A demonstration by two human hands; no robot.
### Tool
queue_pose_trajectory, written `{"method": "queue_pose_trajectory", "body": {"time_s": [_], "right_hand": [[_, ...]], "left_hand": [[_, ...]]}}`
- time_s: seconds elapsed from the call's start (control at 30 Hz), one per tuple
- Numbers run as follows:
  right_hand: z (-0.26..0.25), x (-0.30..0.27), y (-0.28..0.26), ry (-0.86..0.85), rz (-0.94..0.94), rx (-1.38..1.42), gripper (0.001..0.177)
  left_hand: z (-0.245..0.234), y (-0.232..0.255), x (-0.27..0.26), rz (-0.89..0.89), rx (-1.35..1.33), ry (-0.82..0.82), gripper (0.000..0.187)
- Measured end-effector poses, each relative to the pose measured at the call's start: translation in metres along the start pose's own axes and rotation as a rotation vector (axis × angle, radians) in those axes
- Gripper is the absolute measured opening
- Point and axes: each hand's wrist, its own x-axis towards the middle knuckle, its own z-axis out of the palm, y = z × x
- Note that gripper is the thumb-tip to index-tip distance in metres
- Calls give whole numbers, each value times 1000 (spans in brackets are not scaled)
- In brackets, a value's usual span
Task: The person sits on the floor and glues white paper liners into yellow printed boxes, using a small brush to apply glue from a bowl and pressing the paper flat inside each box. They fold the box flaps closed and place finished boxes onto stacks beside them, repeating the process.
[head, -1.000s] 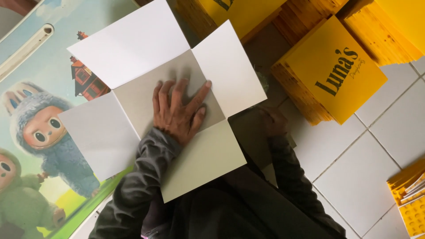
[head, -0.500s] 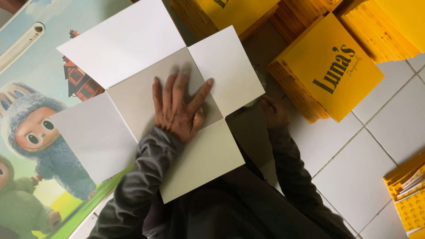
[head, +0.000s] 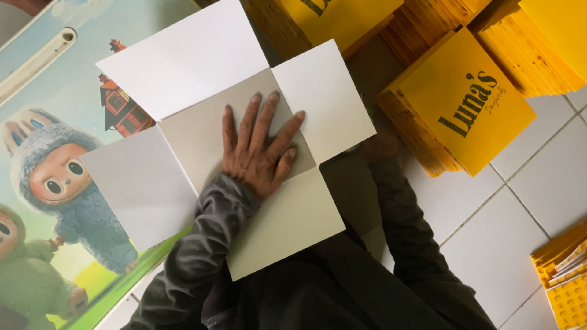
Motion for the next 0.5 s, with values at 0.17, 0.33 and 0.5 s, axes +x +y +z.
{"method": "queue_pose_trajectory", "body": {"time_s": [0.17,0.33,0.5], "right_hand": [[15,-49,-23,313,-410,-1661,21],[34,-77,-12,311,-181,-1635,22],[46,-87,-41,303,-317,-1436,11]], "left_hand": [[-2,1,-1,-7,1,5,55],[-1,1,-1,3,10,37,55],[5,-2,-3,14,13,72,55]]}}
